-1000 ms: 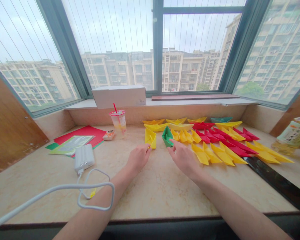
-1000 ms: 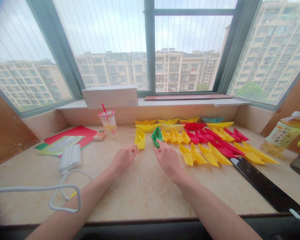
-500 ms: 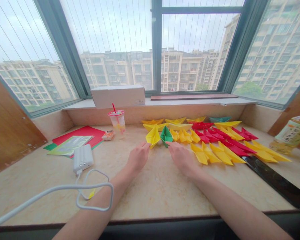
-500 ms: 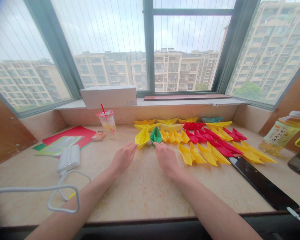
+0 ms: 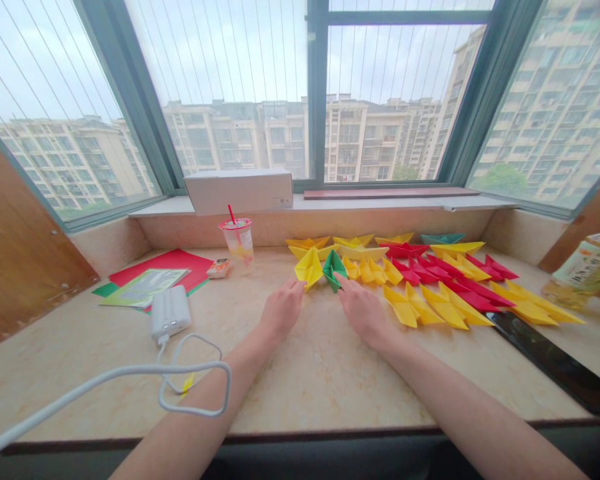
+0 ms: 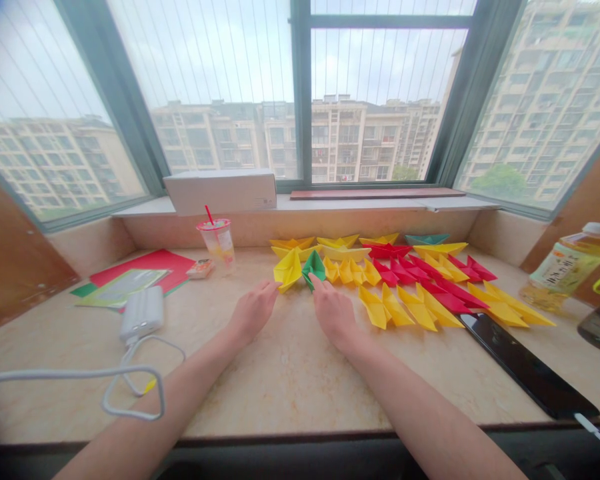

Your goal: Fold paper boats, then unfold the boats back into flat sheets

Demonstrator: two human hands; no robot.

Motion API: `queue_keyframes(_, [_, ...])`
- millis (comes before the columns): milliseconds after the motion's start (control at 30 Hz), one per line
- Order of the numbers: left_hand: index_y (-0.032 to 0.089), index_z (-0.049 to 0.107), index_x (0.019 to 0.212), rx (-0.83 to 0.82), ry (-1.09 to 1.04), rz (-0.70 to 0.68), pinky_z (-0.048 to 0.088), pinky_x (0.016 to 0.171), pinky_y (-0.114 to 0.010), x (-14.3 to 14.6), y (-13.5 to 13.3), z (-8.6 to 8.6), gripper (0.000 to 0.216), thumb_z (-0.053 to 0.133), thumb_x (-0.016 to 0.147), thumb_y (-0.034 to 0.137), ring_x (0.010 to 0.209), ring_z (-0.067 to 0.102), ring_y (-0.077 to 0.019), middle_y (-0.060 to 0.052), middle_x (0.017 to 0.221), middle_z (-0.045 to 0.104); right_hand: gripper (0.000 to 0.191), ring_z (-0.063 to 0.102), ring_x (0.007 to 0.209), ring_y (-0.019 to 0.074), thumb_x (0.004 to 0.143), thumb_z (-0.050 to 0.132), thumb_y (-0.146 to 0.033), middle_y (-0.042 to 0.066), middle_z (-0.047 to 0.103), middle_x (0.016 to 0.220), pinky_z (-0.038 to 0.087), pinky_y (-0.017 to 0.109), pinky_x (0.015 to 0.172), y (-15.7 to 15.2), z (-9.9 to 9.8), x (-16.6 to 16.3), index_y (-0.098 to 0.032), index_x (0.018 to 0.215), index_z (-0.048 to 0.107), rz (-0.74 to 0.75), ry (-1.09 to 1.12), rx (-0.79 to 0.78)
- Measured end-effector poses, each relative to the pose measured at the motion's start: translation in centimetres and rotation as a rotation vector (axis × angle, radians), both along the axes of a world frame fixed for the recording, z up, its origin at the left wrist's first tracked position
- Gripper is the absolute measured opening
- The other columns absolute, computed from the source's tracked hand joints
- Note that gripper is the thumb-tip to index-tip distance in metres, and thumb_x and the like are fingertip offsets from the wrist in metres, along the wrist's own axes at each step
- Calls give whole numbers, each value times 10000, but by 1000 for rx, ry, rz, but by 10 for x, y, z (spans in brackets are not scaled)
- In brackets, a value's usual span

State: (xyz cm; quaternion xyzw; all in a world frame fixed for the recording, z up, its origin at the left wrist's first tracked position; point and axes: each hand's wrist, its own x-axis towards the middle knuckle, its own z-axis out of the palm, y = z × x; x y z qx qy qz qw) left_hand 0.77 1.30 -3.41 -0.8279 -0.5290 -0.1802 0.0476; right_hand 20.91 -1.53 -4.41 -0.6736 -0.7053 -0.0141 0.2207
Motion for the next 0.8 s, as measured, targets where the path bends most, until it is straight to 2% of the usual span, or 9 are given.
queue_keyframes(267, [201, 581, 1241, 3, -44, -7, 468, 700, -288, 1, -3, 4, 302, 442, 974, 210, 917, 678, -220, -73, 1114, 669, 484, 679, 1016, 230, 976, 424, -202, 102, 693, 1192, 486, 320, 836, -5, 6, 1, -252, 1457, 427, 22, 72, 43])
queue_keyframes(400, [196, 591, 1232, 50, -96, -50, 469, 690, -283, -1, -3, 3, 302, 455, 964, 226, 881, 676, -212, -72, 1081, 678, 484, 690, 946, 230, 952, 473, -218, 92, 716, 1122, 498, 327, 795, -6, 5, 3, -252, 1435, 460, 55, 154, 109])
queue_keyframes(467, [194, 611, 1192, 103, -163, -88, 463, 687, -270, -2, -2, 3, 281, 470, 959, 263, 857, 669, -199, -64, 1048, 685, 458, 690, 880, 210, 940, 482, -219, 78, 727, 1058, 506, 312, 761, -5, 4, 5, -234, 1397, 507, 118, 252, 154])
queue_keyframes(600, [185, 665, 1009, 193, -277, -188, 418, 640, -239, -6, -1, 4, 248, 448, 963, 295, 692, 620, -146, -36, 872, 691, 382, 657, 732, 157, 933, 468, -218, 48, 725, 919, 508, 271, 707, -4, 5, 8, -185, 1290, 600, 261, 482, 266])
queue_keyframes(700, [176, 630, 694, 192, -286, -228, 346, 559, -240, -9, -1, 3, 394, 403, 976, 331, 543, 533, -126, -18, 635, 622, 340, 634, 688, 146, 932, 471, -226, 38, 718, 869, 503, 262, 695, -5, 9, 11, -179, 1219, 648, 304, 543, 325])
queue_keyframes(800, [177, 584, 575, 161, -308, -236, 309, 523, -245, -12, -1, 0, 511, 351, 988, 367, 486, 501, -127, -15, 515, 562, 322, 627, 672, 149, 925, 475, -224, 44, 722, 847, 497, 262, 681, -5, 9, 14, -178, 1168, 681, 320, 529, 334])
